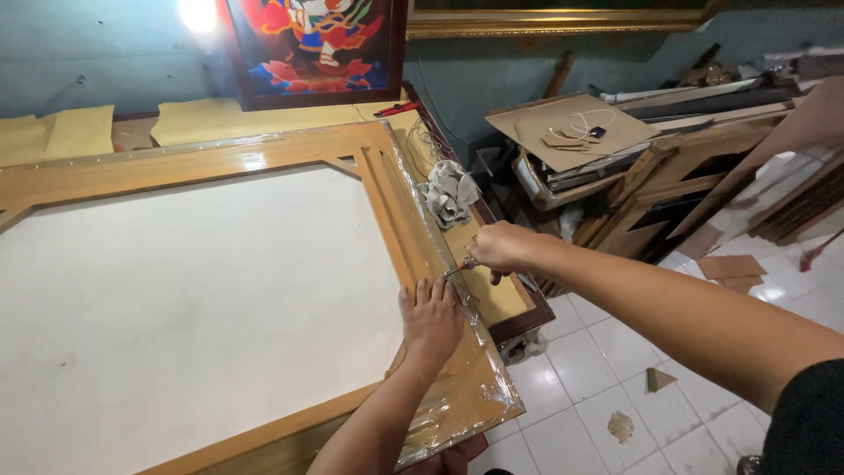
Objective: The person wipes the glass of a framed painting of horses with a cloth, then flips the frame to clean the back. They then pick up a second wooden frame, wipe its back surface, and use a screwdriver to tighten screws along the frame edge.
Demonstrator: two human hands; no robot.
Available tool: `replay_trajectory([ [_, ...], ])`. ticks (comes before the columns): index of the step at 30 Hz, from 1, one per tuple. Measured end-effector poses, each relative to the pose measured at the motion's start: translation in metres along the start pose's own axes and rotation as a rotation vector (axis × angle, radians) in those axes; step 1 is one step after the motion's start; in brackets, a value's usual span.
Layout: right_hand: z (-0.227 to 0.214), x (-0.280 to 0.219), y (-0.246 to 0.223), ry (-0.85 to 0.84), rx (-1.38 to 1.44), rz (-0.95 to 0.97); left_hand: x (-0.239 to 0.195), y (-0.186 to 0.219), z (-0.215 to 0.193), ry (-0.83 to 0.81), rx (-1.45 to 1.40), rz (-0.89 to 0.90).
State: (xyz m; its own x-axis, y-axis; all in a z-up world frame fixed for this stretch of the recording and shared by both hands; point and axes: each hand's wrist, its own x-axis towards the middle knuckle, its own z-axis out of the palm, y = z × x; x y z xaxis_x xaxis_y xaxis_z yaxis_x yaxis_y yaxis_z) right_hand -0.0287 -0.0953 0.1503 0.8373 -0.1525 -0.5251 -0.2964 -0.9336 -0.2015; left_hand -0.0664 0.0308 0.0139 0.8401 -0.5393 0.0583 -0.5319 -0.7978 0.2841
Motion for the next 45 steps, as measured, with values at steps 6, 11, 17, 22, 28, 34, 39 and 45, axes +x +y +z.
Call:
replay_trajectory([
  [6, 0.006, -0.005, 0.013, 0.219, -0.788, -0.561, 0.003, -0.003, 0.01, 0.05, 0.013, -0.003],
  [11, 0.013, 0.0, 0.012, 0.147, -0.59, -0.595, 0.001, -0.002, 0.005, 0.04, 0.037, 0.011],
  [17, 0.014, 0.044, 0.018, 0.08, 0.013, -0.112, 0.001, -0.002, 0.007, 0.081, 0.044, 0.008],
  [22, -0.002, 0.017, 0.012, 0.144, -0.671, -0.357, 0.003, -0.005, 0.02, 0.195, 0.025, 0.02],
  [28, 0.006, 0.017, 0.033, 0.277, -0.967, -1.093, 0.006, -0.006, 0.026, 0.215, 0.021, 0.016],
  [34, 0.004, 0.002, -0.008, 0.093, -0.142, -0.154, 0.002, -0.004, 0.017, 0.16, 0.011, 0.017],
  [39, -0.012, 0.012, -0.003, 0.009, -0.156, -0.081, 0.002, -0.003, 0.013, 0.169, 0.021, 0.014],
  [45, -0.003, 0.008, 0.02, 0.363, -1.309, -0.935, 0.005, -0.007, 0.027, 0.222, 0.001, 0.014],
])
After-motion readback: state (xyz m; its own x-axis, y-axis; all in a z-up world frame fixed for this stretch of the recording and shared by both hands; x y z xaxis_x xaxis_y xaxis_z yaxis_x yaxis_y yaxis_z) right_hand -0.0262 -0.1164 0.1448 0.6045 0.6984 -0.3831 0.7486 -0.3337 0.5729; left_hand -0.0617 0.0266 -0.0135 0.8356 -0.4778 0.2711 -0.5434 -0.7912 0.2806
